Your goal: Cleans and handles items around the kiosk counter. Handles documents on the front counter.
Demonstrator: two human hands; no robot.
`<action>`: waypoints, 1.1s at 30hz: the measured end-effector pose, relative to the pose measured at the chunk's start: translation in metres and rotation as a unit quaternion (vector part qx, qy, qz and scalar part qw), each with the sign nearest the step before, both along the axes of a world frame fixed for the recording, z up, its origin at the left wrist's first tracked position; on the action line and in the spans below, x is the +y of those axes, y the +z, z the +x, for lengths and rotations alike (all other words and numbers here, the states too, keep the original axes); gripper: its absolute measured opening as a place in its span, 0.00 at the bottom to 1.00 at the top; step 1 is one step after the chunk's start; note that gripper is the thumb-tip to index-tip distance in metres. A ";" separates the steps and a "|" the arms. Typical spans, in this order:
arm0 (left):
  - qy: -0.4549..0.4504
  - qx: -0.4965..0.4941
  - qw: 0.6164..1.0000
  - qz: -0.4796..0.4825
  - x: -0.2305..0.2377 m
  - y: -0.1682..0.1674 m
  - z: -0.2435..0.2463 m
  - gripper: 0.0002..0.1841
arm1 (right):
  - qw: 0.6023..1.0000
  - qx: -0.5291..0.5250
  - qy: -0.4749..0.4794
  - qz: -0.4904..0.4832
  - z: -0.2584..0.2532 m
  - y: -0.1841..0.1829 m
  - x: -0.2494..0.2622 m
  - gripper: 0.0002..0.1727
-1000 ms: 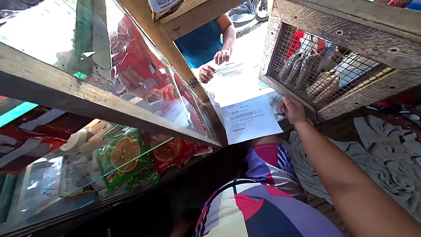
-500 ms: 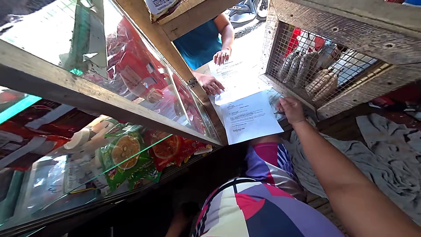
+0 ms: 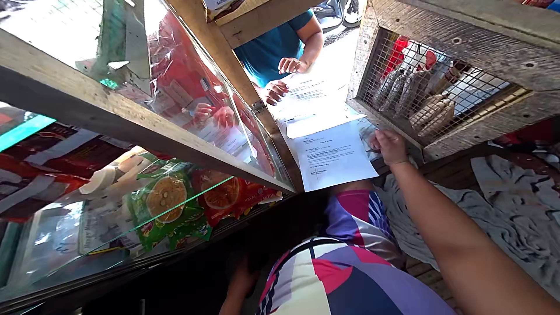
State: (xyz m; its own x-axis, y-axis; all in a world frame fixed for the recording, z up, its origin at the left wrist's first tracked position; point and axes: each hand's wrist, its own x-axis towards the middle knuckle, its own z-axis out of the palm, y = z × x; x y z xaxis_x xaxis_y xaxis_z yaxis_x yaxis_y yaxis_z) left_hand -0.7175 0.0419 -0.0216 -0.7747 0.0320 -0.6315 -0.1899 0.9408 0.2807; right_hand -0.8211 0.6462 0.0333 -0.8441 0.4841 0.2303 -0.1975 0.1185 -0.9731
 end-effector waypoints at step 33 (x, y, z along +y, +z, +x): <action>0.074 -0.094 0.993 0.014 -0.032 -0.016 0.020 0.45 | 0.998 0.004 -0.007 0.065 0.001 -0.001 -0.001 0.18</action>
State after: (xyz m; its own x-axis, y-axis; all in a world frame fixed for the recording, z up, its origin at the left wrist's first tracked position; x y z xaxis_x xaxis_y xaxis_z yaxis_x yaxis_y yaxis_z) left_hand -0.6979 0.0094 -0.0373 -0.6401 -0.0536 -0.7664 -0.3775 0.8908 0.2530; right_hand -0.8204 0.6454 0.0319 -0.8358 0.4614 0.2977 -0.2022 0.2455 -0.9481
